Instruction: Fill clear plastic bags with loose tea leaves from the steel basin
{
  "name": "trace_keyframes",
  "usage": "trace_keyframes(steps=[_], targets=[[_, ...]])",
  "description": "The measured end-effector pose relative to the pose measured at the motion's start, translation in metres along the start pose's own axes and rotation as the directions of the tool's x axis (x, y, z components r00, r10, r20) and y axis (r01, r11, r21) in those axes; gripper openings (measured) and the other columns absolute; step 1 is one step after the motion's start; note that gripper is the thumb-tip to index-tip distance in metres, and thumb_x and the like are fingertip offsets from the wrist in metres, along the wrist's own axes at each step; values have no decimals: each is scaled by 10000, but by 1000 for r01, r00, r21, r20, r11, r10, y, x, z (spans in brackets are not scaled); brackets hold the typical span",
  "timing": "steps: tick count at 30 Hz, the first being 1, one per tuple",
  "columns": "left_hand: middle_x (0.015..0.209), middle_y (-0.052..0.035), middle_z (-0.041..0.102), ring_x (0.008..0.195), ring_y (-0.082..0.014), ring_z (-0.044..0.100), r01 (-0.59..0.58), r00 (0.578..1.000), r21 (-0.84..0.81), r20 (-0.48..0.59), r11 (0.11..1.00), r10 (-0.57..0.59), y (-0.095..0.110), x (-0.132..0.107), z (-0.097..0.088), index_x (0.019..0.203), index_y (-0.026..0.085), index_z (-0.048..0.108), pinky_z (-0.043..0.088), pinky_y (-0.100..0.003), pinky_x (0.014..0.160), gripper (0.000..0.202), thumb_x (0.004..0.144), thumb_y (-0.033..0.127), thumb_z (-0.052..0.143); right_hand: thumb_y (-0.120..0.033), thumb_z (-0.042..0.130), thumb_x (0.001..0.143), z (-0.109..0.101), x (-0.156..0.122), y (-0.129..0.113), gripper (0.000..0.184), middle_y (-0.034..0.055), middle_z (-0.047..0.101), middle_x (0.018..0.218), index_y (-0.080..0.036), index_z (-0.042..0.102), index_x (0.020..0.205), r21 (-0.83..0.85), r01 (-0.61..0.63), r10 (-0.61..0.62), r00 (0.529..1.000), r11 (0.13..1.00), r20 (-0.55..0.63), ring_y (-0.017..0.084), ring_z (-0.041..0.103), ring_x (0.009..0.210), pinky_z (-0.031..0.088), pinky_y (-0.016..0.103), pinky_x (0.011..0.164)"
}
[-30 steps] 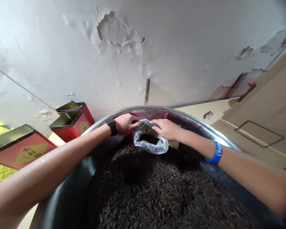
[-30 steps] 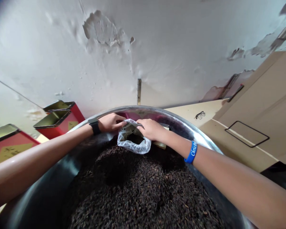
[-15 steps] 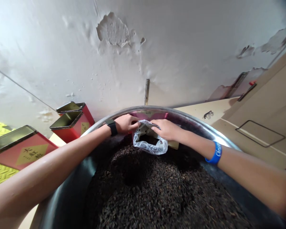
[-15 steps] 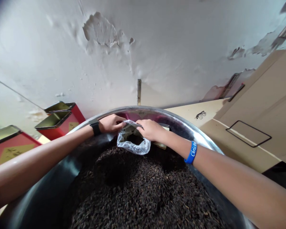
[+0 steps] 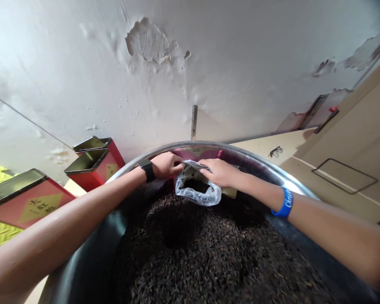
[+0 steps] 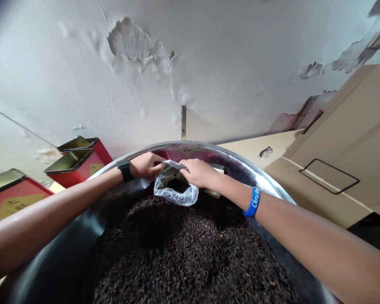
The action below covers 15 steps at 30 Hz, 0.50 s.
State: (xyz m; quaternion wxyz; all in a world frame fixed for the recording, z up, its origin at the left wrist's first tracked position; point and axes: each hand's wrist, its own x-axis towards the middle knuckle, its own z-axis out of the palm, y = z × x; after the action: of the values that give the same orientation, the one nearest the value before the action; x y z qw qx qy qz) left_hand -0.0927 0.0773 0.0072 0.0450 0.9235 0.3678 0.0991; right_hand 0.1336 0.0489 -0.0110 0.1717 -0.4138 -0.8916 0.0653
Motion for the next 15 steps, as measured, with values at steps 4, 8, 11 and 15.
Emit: trace_keyframes(steps=[4, 8, 11, 15], targets=[[624, -23, 579, 511, -78, 395, 6, 1000, -1, -5, 1000, -6, 0, 0, 2, 878, 122, 676, 300, -221, 537, 312, 831, 274, 408, -269, 386, 845, -1, 0, -1, 335, 82, 637, 1083, -204, 567, 1119, -2, 9, -9, 1000, 1000, -2, 240, 583, 975, 419, 365, 817], [641, -28, 593, 511, -76, 392, 1, 1000, -1, -20, 1000, -1, 0, 0, 2, 903, 120, 678, 301, -221, 538, 312, 823, 265, 413, -262, 386, 845, 0, -1, -1, 328, 77, 639, 1074, -211, 567, 1114, -2, 18, -18, 1000, 1000, -8, 235, 583, 973, 424, 364, 810], [620, -25, 585, 504, -76, 380, 4, 1000, 8, -19, 1000, -4, 0, 0, 2, 873, 114, 682, 298, -222, 531, 308, 820, 259, 416, -273, 389, 850, 1, -1, -1, 323, 79, 637, 1080, -204, 564, 1113, -4, 20, -20, 1000, 1000, -7, 235, 578, 983, 421, 362, 815], [636, -29, 603, 507, -81, 395, 15, 999, -6, -45, 1000, -16, 0, 0, 3, 880, 122, 686, 304, -227, 536, 297, 812, 271, 439, -268, 390, 855, 1, -1, -1, 321, 78, 631, 1096, -207, 558, 1121, -3, 19, -19, 1000, 1000, -6, 232, 574, 988, 418, 359, 818]])
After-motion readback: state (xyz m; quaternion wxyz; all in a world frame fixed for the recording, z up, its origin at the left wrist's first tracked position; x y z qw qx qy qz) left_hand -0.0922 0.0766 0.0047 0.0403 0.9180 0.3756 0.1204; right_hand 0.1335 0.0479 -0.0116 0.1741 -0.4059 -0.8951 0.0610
